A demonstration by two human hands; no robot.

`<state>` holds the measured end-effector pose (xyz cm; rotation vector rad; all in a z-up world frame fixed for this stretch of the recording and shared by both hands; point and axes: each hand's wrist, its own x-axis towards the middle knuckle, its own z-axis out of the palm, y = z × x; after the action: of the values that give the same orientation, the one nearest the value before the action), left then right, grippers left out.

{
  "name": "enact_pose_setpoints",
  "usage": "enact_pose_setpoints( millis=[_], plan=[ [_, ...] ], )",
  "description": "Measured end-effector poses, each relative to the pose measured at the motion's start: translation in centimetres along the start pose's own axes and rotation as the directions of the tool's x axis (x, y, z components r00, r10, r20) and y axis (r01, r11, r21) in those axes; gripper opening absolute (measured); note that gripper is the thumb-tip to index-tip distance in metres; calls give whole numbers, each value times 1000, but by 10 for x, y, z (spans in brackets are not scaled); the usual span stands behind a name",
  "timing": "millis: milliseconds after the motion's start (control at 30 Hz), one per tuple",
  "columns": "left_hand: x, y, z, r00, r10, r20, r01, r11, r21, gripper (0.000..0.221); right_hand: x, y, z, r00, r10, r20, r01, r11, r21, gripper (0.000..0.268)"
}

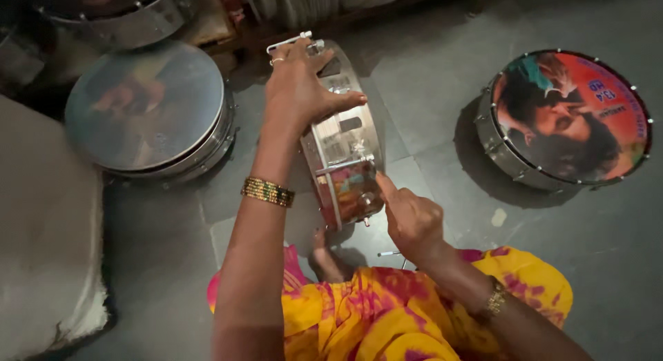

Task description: The person tightens components on the side of a drum-like instrument using a wrench.

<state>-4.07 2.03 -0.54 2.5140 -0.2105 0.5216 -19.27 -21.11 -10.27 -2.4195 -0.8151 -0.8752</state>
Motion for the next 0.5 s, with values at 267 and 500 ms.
enact_pose_setpoints(
  millis=[267,500],
  plan=[
    [-9,-10,4,997,9,-73,-5,999,49,89,-88,54,53,899,390,197,-421,894,153,39],
    [-46,-7,-7,983,74,-170,-67,997,49,89,-57,32,-22,605,682,411,-745,302,595,21]
  ],
)
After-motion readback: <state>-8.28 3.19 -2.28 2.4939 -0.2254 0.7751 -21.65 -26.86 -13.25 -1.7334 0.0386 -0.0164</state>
